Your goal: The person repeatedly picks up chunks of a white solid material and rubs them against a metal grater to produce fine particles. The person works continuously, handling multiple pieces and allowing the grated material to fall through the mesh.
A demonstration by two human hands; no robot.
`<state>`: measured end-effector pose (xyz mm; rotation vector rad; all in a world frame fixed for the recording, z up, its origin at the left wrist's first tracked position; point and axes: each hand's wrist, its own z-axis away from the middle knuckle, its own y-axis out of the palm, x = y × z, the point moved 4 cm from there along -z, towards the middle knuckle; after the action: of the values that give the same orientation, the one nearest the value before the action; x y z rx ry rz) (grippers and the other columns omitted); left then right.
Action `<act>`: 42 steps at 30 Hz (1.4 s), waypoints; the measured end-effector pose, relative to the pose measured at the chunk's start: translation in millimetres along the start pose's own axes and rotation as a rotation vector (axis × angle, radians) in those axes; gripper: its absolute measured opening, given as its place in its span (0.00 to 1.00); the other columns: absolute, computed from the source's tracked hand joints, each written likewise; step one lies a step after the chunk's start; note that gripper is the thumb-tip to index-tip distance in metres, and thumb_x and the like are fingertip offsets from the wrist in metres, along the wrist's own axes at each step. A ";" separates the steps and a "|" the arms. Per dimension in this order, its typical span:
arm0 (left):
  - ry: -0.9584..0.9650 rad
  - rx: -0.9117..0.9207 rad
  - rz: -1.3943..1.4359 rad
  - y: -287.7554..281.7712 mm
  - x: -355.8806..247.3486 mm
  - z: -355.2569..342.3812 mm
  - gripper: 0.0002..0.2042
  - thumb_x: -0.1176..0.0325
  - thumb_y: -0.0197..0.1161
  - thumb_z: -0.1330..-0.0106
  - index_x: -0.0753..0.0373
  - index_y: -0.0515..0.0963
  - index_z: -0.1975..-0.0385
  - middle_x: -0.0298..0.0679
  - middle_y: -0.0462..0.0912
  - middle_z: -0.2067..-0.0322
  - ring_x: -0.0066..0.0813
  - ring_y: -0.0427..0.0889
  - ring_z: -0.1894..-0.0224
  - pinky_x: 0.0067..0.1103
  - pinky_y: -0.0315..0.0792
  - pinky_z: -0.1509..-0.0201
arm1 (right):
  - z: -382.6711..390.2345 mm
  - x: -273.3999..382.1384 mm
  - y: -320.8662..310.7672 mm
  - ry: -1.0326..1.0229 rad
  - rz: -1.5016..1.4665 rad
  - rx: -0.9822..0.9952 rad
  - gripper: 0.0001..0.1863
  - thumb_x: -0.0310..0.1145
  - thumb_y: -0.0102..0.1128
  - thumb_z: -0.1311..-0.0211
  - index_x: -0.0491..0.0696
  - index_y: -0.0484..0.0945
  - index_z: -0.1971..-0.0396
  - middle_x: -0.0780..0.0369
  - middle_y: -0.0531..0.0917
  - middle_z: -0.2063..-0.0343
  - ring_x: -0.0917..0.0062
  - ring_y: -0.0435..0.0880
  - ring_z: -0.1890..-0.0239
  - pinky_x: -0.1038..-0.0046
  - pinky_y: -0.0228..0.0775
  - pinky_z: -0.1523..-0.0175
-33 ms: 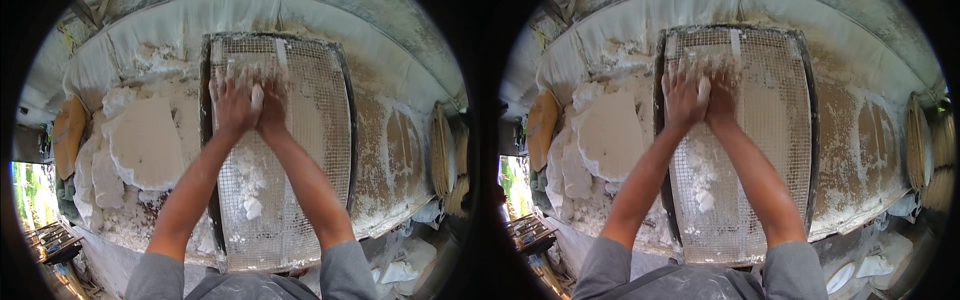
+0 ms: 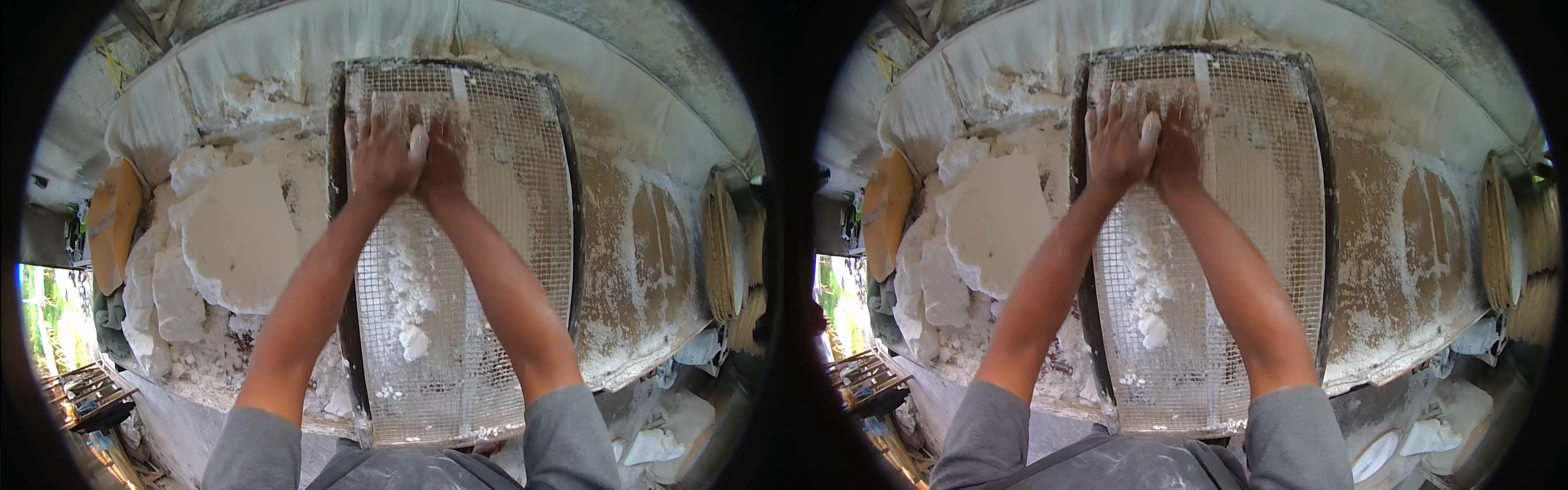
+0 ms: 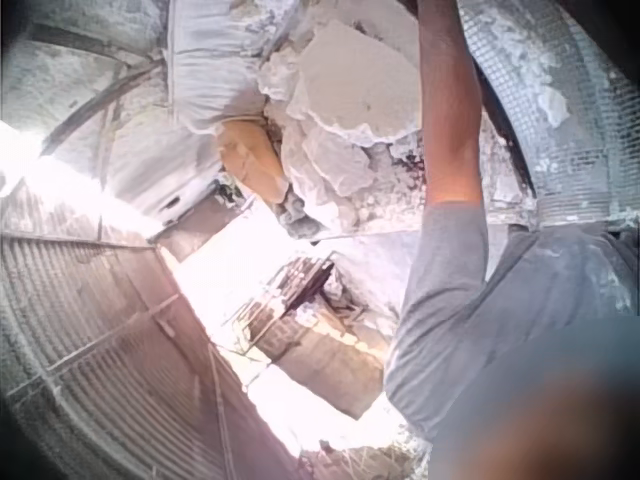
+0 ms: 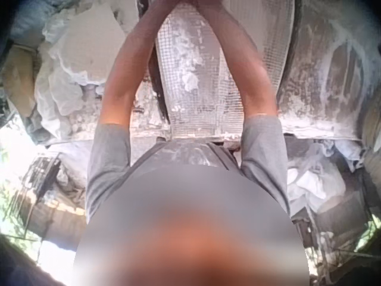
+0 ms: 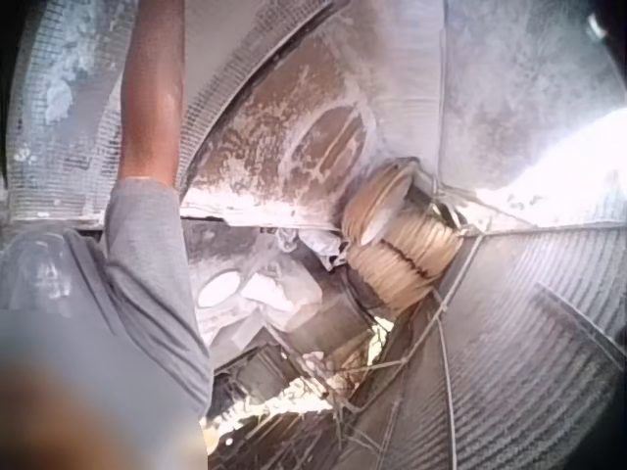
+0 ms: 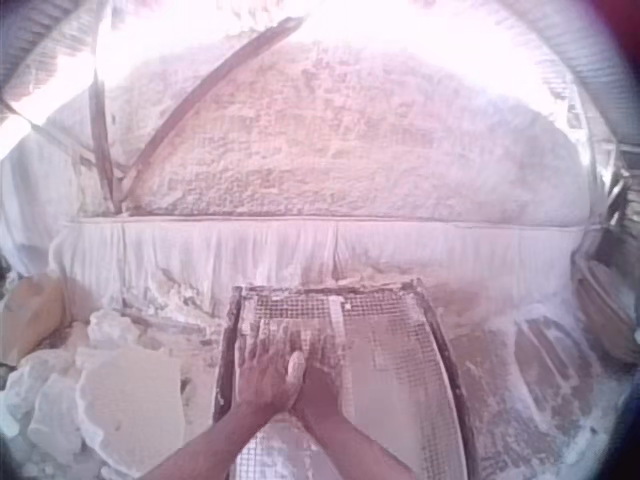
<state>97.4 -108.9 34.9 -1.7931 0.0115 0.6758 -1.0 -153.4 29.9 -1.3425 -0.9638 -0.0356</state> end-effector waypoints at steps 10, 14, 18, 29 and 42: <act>0.233 0.093 0.087 0.3 4.1 140.1 0.50 0.33 0.50 0.32 0.77 0.53 0.28 0.64 0.56 0.28 0.54 0.48 0.22 0.39 0.42 0.19 | 111.5 -2.7 18.2 -0.174 0.313 0.337 0.40 0.38 0.57 0.36 0.50 0.54 0.24 0.56 0.55 0.24 0.59 0.52 0.22 0.61 0.50 0.20; 0.228 0.064 0.334 -14.3 -23.4 268.4 0.48 0.36 0.56 0.34 0.76 0.57 0.29 0.64 0.59 0.29 0.60 0.55 0.25 0.41 0.50 0.21 | 243.6 -11.2 28.6 -0.084 0.241 0.478 0.37 0.48 0.51 0.32 0.48 0.58 0.26 0.50 0.58 0.25 0.55 0.55 0.23 0.56 0.47 0.20; 0.264 -0.308 0.775 -29.4 -33.1 352.9 0.39 0.49 0.56 0.33 0.73 0.60 0.29 0.55 0.60 0.27 0.60 0.57 0.25 0.47 0.50 0.23 | 324.8 25.7 20.6 -0.195 -0.031 -0.213 0.35 0.46 0.45 0.27 0.45 0.57 0.26 0.47 0.55 0.25 0.51 0.46 0.21 0.47 0.37 0.20; 0.085 -0.133 0.125 -11.7 -8.4 32.1 0.37 0.42 0.53 0.30 0.62 0.63 0.28 0.54 0.65 0.30 0.54 0.56 0.24 0.43 0.42 0.20 | 4.5 12.2 17.9 -0.113 0.277 -0.028 0.36 0.47 0.45 0.27 0.46 0.53 0.25 0.46 0.49 0.24 0.50 0.41 0.21 0.46 0.32 0.20; 0.226 -0.022 0.130 -13.5 -24.0 239.9 0.46 0.43 0.58 0.34 0.72 0.53 0.26 0.65 0.65 0.34 0.63 0.60 0.28 0.46 0.44 0.21 | 182.2 6.4 27.8 -0.296 0.418 0.288 0.39 0.48 0.44 0.27 0.46 0.48 0.23 0.45 0.41 0.23 0.49 0.35 0.20 0.44 0.25 0.20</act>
<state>-22.7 99.8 16.2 -1.8934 0.2762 0.5629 -84.6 7.6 -3.2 -1.2747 -0.8745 0.6124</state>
